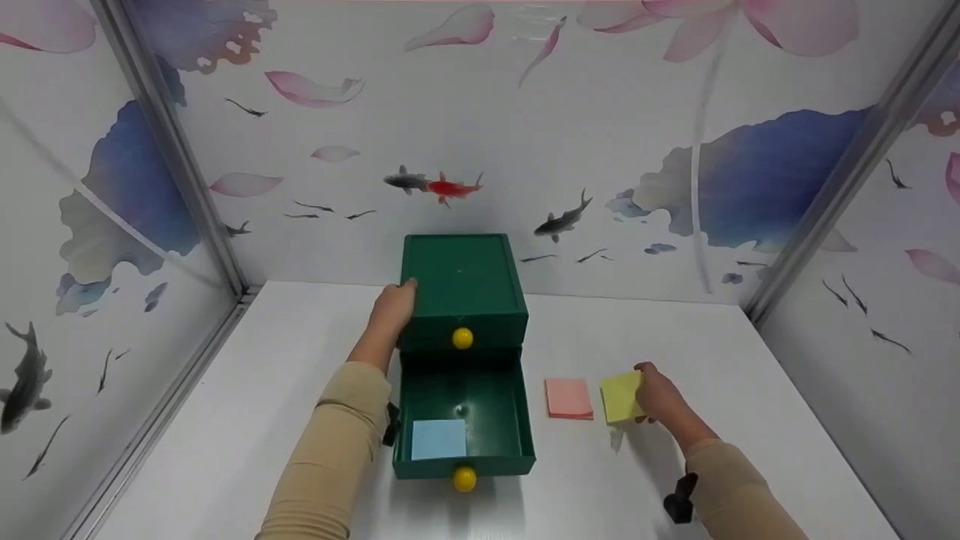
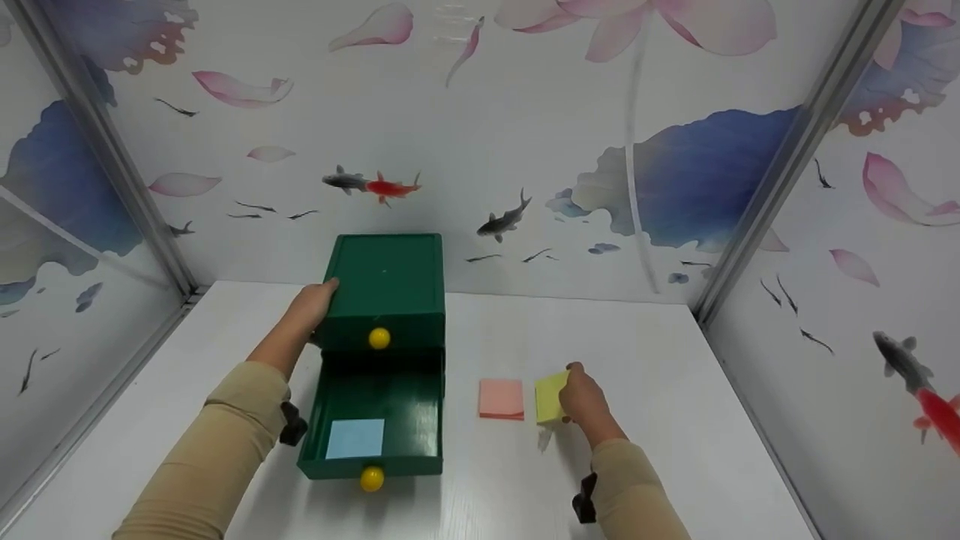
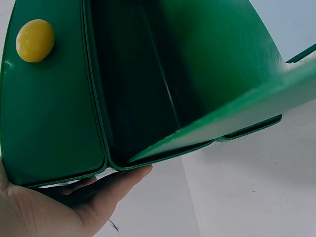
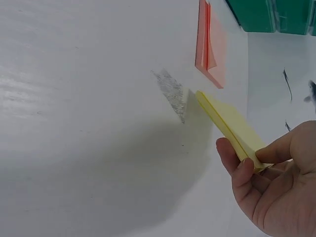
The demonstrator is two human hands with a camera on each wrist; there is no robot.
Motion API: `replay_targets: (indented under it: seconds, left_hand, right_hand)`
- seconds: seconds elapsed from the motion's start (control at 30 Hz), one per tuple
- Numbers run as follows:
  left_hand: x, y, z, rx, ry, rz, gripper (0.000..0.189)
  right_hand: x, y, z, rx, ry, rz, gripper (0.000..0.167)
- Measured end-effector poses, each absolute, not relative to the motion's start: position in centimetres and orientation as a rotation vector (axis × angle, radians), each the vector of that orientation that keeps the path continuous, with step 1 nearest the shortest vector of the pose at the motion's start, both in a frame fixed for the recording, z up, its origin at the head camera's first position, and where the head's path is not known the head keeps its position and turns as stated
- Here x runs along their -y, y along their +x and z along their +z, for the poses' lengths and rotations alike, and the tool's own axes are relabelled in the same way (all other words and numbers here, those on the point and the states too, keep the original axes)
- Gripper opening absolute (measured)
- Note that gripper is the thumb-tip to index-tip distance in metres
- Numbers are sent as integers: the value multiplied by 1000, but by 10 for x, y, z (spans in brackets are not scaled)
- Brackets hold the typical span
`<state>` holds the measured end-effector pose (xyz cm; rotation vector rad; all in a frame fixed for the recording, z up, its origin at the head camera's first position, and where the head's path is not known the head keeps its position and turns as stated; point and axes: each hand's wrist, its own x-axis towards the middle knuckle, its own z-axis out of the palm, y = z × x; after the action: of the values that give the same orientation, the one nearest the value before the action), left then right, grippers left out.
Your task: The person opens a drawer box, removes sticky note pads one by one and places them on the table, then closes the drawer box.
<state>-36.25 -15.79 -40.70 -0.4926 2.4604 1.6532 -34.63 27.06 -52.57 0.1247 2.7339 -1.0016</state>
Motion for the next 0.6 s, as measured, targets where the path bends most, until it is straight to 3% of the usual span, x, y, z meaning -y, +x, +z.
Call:
replay_targets:
  seconds: [0.6]
  left_hand:
    - [158, -362, -407, -2459, -477, 1665, 66]
  right_hand:
    - [-278, -358, -539, -2745, 151, -882, 46]
